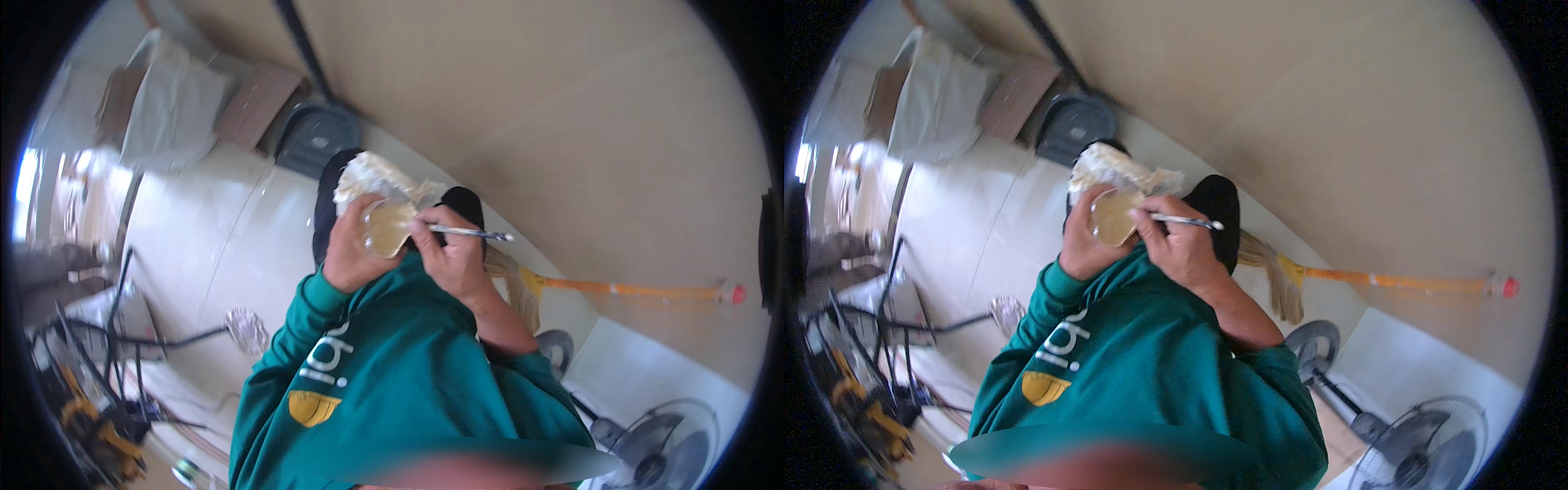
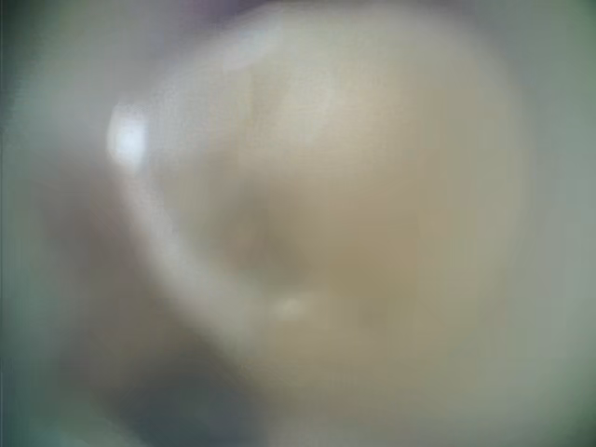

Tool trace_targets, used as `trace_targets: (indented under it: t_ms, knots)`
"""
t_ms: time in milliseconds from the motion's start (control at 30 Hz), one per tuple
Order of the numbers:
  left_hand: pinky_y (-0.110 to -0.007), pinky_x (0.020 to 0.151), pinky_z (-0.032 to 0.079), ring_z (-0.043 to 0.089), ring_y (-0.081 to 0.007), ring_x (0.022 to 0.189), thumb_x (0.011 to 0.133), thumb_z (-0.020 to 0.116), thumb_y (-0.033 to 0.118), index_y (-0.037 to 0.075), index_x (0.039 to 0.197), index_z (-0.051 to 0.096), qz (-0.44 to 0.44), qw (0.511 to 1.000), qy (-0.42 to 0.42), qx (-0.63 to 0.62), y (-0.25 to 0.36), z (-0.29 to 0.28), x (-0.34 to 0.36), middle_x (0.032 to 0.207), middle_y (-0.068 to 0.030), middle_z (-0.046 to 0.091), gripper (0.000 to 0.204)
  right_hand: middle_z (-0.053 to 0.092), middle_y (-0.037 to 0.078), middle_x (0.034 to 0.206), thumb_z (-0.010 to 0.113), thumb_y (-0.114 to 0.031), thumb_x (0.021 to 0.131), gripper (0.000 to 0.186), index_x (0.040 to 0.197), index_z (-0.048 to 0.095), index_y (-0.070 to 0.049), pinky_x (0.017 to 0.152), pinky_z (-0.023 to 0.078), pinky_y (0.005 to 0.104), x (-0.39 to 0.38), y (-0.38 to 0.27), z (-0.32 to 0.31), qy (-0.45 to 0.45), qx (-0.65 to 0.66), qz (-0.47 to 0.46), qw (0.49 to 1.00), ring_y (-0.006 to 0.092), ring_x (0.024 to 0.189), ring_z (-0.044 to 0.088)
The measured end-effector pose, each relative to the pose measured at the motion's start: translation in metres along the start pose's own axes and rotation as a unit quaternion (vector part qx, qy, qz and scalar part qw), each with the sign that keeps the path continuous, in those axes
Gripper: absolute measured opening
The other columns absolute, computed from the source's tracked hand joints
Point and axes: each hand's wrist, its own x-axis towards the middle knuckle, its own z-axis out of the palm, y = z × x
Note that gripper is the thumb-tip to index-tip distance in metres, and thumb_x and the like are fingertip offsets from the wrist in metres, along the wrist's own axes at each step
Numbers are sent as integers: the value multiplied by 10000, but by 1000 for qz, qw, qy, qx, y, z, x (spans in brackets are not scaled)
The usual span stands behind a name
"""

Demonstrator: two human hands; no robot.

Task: The person applies a liquid finish to a light-colored wooden surface using a small brush and wipes the area with a white cloth. The person repeatedly dips the brush into a small container and applies the finish in sections, then wipes the surface.

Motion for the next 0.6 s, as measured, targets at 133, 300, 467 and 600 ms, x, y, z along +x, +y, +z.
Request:
trace_targets:
  t_ms: [133, 300, 467, 600]
  knots:
    - [-400, 891, 556, 711, -338, 1029, 647, 881, 162, 47, 1294, 542, 36, 996, -76, 23, 4, -20, 13, 1097, -165, 704, 738, 679, 167, 846, 722, -135, 950, 137, 961, 672, -8, 677, 545, 386, 2, -1, 11, -11, 12, -5, 1000, 309, 764, 690]
    - [-408, 869, 562, 719, -361, 968, 619, 891, 162, 32, 1280, 539, 110, 979, -173, 18, -16, -51, 31, 1045, -185, 713, 760, 670, 179, 835, 716, -158, 950, 153, 941, 680, -10, 656, 539, 419, -1, 2, 37, -6, -31, -22, 999, 350, 739, 682]
    - [-418, 891, 547, 698, -362, 994, 608, 897, 180, 32, 1273, 544, 162, 954, -253, 24, -64, -64, 65, 1082, -183, 693, 768, 664, 170, 803, 712, -175, 956, 172, 933, 687, -6, 625, 517, 421, 7, 21, 56, -16, -83, -7, 996, 329, 672, 656]
    - [-381, 935, 526, 662, -270, 1047, 614, 906, 156, 23, 1307, 524, 152, 941, -303, 4, -117, -52, 93, 1128, -146, 662, 803, 666, 178, 773, 698, -184, 966, 218, 886, 693, 19, 616, 507, 412, 11, 63, 68, -1, -89, 41, 995, 319, 673, 658]
